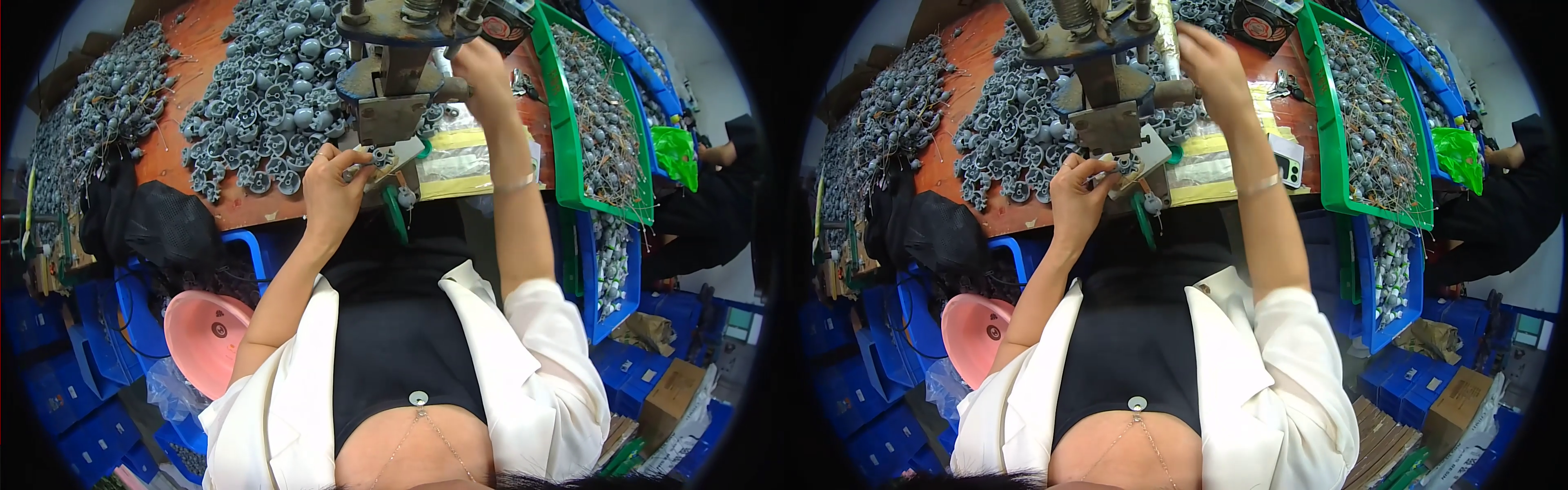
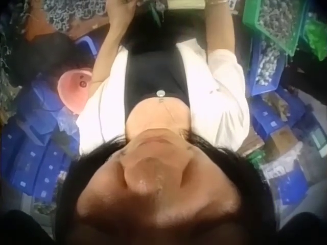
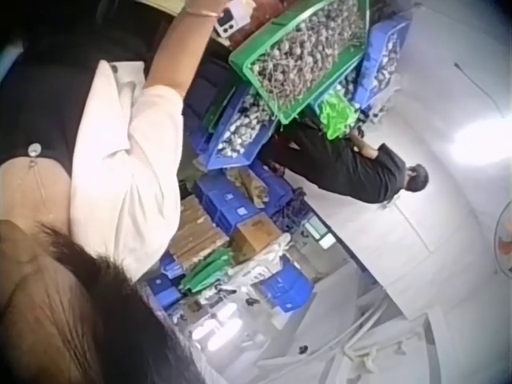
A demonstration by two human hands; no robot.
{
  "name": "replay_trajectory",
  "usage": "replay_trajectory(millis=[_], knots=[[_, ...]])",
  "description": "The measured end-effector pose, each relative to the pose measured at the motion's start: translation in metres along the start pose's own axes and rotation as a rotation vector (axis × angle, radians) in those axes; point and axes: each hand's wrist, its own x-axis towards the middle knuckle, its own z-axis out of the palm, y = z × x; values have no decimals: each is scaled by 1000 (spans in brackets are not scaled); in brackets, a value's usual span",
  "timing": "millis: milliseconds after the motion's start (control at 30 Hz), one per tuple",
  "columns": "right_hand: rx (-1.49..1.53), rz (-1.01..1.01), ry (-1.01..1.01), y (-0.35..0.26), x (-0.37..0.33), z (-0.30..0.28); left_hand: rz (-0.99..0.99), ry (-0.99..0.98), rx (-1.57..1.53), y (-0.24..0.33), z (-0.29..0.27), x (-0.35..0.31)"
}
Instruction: Fitting small plastic sleeves onto metal components and using a manual press machine to secure them.
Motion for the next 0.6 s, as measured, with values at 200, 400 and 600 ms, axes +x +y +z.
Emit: replay_trajectory(millis=[200, 400, 600], knots=[[-106, -275, -50, -64, 7, 27, -29, 8, 11, 0, 1, -3], [-285, -737, 60, -29, -132, 26, 5, -30, 6, 8, -4, -1], [-641, -834, -171, -55, -117, 7, 48, -91, 59, 4, -15, -5]])
